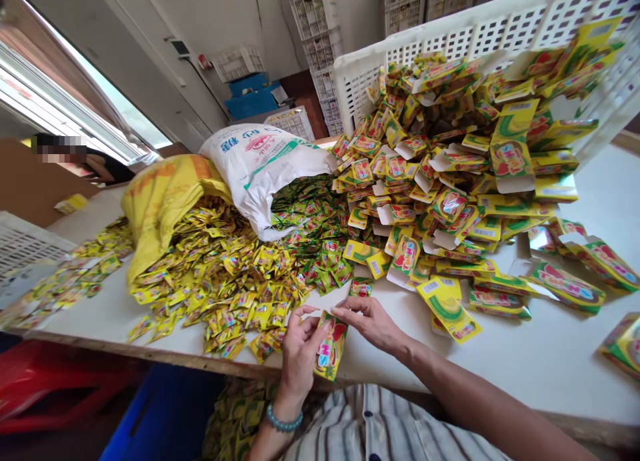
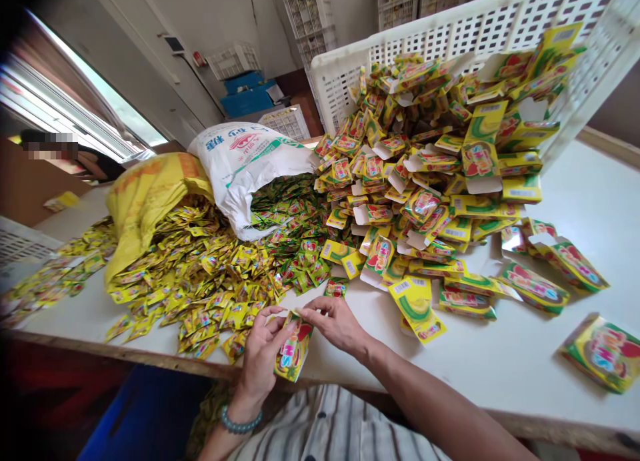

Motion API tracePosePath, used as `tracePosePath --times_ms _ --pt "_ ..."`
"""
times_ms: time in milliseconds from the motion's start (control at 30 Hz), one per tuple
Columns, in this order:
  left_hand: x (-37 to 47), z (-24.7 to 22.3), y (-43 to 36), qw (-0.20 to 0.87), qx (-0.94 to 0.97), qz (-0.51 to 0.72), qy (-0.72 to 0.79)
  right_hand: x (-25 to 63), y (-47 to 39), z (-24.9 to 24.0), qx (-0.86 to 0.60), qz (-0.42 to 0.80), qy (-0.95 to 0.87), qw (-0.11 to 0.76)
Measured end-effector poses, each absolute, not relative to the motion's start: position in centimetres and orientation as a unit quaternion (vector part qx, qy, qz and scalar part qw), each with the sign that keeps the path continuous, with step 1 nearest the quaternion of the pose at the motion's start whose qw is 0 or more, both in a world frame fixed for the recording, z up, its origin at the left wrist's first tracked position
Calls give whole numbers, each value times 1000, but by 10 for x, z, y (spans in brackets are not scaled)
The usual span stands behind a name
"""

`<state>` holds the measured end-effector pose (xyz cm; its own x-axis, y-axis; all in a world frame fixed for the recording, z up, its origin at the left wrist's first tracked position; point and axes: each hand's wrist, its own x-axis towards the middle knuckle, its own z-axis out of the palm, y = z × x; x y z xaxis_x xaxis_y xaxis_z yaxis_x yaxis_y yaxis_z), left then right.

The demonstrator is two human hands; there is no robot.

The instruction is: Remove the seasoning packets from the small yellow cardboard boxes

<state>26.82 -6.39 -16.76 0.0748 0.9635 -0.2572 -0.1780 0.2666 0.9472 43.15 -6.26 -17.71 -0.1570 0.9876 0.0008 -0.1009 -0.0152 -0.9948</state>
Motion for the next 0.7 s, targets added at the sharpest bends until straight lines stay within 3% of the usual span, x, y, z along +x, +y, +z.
tracePosePath --times_ms 300,533,700 --pt "266 -166 -63 603 459 404 513 433 -56 -181 -427 652 -392 490" --pt "263 -164 -63 605 437 421 514 441 -58 -177 -378 680 -429 459" --pt "260 -156 -63 631 400 443 496 432 -68 -171 -394 547 -545 499"
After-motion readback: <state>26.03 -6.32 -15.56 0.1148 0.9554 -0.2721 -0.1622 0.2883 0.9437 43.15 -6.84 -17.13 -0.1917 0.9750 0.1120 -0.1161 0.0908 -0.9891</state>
